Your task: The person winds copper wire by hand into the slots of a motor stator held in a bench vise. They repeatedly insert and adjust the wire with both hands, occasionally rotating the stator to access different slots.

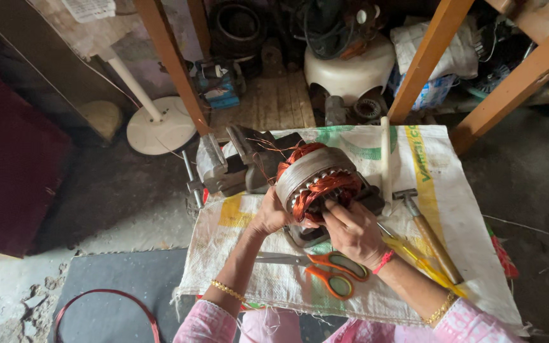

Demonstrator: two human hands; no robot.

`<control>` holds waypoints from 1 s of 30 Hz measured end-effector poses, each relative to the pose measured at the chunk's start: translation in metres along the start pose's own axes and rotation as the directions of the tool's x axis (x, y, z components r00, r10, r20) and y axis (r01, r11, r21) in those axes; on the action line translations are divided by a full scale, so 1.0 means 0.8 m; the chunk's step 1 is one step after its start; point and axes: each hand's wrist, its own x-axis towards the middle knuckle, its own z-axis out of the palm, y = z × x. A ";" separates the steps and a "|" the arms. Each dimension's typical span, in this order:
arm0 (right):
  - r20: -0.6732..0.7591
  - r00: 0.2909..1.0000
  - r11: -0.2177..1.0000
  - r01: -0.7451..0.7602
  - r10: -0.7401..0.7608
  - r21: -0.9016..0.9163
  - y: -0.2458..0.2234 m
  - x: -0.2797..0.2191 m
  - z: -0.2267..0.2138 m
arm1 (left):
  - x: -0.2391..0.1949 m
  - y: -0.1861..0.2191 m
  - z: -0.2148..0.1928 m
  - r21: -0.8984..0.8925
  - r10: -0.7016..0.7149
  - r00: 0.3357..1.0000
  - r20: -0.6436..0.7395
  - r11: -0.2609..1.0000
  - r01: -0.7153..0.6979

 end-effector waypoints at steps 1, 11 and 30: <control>0.024 0.999 0.999 -0.034 0.034 -0.014 -0.004 0.003 -0.003 | 0.000 0.003 0.000 -0.067 0.023 1.000 -0.001 0.997 -0.023; 0.138 0.922 0.920 -0.377 0.362 0.106 -0.041 -0.014 -0.008 | 0.001 0.000 -0.003 -0.215 0.010 0.999 0.054 0.977 0.002; 0.542 0.838 0.947 0.224 -0.067 -0.229 0.010 0.016 -0.036 | 0.006 -0.017 -0.004 -0.291 -0.031 0.999 0.026 0.956 0.037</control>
